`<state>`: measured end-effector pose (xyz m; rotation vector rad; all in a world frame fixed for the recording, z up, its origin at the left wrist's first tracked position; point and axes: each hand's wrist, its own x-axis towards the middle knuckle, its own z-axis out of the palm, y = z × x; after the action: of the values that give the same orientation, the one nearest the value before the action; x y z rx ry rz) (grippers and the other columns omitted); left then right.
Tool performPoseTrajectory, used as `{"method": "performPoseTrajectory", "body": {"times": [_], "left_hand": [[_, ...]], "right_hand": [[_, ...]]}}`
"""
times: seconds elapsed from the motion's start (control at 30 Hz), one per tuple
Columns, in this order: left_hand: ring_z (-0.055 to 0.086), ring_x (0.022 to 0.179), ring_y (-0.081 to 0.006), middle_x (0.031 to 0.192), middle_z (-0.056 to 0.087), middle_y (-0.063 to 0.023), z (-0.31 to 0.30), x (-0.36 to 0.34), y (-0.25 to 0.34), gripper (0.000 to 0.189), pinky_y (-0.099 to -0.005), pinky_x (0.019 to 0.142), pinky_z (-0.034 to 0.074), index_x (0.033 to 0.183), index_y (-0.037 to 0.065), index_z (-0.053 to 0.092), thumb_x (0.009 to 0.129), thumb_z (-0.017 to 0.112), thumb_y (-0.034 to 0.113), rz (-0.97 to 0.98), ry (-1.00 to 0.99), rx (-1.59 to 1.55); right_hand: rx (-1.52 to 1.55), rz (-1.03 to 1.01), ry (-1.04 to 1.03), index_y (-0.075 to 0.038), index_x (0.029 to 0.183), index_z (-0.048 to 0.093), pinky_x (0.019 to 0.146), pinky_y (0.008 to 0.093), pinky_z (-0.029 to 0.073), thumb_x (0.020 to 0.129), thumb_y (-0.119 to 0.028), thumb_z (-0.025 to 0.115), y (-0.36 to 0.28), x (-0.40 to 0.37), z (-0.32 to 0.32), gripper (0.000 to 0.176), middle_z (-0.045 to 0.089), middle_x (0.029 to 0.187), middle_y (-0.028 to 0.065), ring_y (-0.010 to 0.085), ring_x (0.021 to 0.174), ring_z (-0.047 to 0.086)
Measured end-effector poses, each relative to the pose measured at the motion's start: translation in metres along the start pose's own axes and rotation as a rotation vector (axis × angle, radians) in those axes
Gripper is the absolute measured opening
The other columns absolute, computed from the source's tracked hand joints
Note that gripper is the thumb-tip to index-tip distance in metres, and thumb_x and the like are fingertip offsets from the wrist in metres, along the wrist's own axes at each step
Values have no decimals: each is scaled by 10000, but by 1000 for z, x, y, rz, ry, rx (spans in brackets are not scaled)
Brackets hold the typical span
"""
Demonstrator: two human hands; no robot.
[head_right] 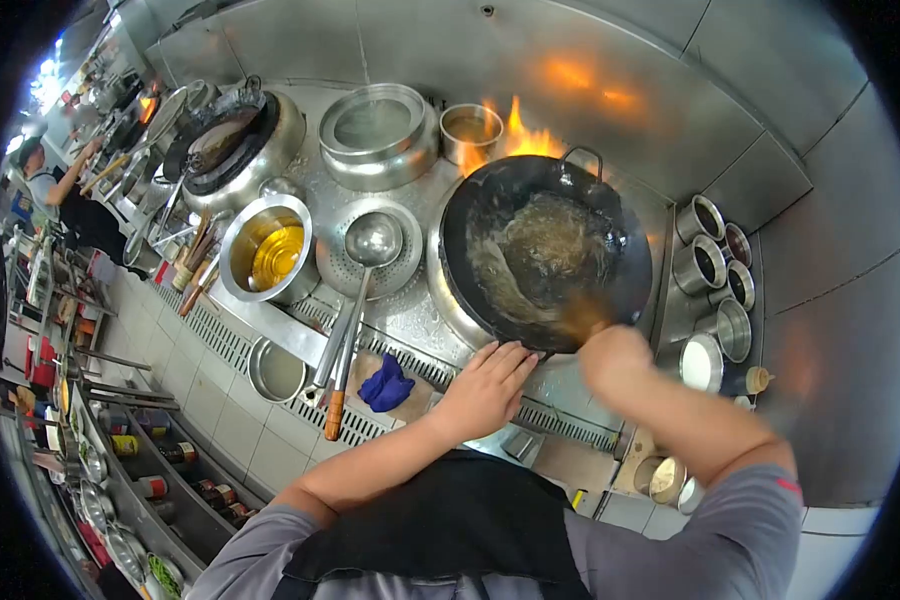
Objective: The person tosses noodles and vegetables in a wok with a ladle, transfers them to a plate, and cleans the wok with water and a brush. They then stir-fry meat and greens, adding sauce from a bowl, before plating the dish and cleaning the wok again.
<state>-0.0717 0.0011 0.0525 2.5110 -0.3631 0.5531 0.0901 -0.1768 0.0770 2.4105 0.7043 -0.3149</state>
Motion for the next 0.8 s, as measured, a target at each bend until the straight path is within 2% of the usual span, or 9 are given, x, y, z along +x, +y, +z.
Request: {"method": "performPoseTrajectory", "body": {"times": [0.07, 0.17, 0.33, 0.4, 0.47, 0.6, 0.67, 0.77, 0.8], "left_hand": [[465, 1194, -291, 1206, 515, -144, -1, 0, 0, 490, -442, 1051, 321, 1241, -3, 502, 775, 588, 121, -6, -17, -16], [463, 1198, -290, 1199, 515, -146, -1, 2, -5, 499, -438, 1077, 307, 1248, -5, 496, 769, 579, 107, 5, -54, -90], [463, 1205, -300, 1206, 514, -153, 3, 4, -5, 478, -434, 1074, 318, 1238, -11, 506, 776, 574, 90, 7, -25, -106], [462, 1207, -303, 1210, 512, -156, 3, -4, -3, 473, -433, 1073, 322, 1236, -14, 507, 778, 572, 85, -8, -51, -144], [464, 1206, -308, 1215, 509, -163, 3, 2, -4, 470, -436, 1067, 332, 1239, -18, 504, 784, 567, 80, 3, -36, -110], [469, 1193, -312, 1218, 506, -165, 0, 2, -6, 473, -427, 1065, 336, 1241, -20, 502, 785, 567, 85, 14, -57, -118], [470, 1191, -311, 1216, 506, -163, 1, 4, -7, 474, -426, 1063, 338, 1242, -21, 500, 784, 568, 83, 8, -36, -141], [471, 1188, -310, 1209, 506, -162, 1, -2, -6, 477, -424, 1060, 341, 1243, -21, 498, 783, 570, 81, -4, -34, -169], [471, 1188, -310, 1204, 507, -162, 0, 2, -8, 479, -423, 1058, 342, 1245, -21, 497, 783, 572, 80, 11, -29, -159]], "right_hand": [[-205, 46, -51, -42, 943, 701, 416, 487, 518, 833, -134, 549, 29, 27, -46, 208, 691, 902, 115, 252, 777, 689], [42, 9, 290, -30, 905, 681, 717, 396, 548, 872, -143, 474, 47, 115, -42, 237, 684, 862, 178, 327, 804, 678], [-50, -306, 82, -18, 929, 696, 723, 415, 542, 928, -207, 400, -12, 33, -44, 351, 689, 882, 160, 310, 790, 682], [-52, -29, 261, -24, 930, 706, 698, 388, 551, 897, -176, 455, 7, 32, 6, 295, 695, 863, 142, 282, 766, 689], [-138, -118, -11, -33, 978, 695, 656, 365, 557, 899, -193, 473, 35, 54, -58, 285, 699, 843, 133, 270, 758, 693], [-182, -57, 240, -49, 969, 693, 608, 379, 557, 904, -196, 463, 16, 93, -49, 281, 704, 812, 108, 250, 745, 695], [-241, -233, -20, -55, 939, 698, 628, 389, 553, 900, -182, 458, 2, 52, -45, 274, 703, 812, 104, 248, 745, 694], [-181, -8, 171, -60, 913, 707, 664, 384, 551, 869, -162, 489, 26, 27, -28, 245, 705, 819, 89, 251, 757, 693], [-191, -183, 125, -60, 872, 709, 682, 385, 548, 836, -145, 521, 43, 44, -47, 209, 702, 829, 106, 259, 766, 692]]}}
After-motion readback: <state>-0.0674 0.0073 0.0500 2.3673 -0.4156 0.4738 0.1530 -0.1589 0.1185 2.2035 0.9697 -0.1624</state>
